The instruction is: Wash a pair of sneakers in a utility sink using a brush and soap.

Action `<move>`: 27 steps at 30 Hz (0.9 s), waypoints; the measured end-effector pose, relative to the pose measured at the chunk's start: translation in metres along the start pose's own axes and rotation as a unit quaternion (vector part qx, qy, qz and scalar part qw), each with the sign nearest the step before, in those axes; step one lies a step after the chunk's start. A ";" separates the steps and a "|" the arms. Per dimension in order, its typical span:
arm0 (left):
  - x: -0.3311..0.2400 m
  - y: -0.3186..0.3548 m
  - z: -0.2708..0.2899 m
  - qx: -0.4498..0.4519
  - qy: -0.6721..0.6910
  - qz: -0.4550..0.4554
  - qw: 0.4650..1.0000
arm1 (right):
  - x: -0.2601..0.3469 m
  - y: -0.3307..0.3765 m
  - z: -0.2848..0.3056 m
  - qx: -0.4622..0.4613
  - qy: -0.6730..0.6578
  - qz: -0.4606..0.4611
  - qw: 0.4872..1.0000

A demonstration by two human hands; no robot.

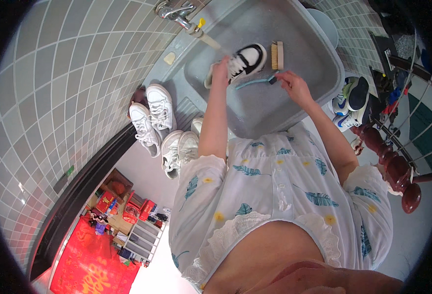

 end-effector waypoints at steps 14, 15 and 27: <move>-0.038 0.036 -0.131 0.109 -0.741 -0.136 0.649 | -0.090 -0.021 -0.095 0.050 -0.540 -0.209 0.814; -0.034 0.046 -0.140 0.120 -0.747 -0.148 0.637 | -0.090 -0.014 -0.095 0.044 -0.539 -0.184 0.821; -0.028 0.052 -0.128 0.111 -0.771 -0.189 0.598 | -0.101 -0.028 -0.108 0.037 -0.566 -0.182 0.803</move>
Point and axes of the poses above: each hand's wrist, its own y-axis away from the middle knuckle, its own z-axis out of the back of the hand, x = y × z, the point moved 8 cm from there along -y, towards the middle knuckle, and after that the axes turned 4 degrees about x, right-handed, at the moved point
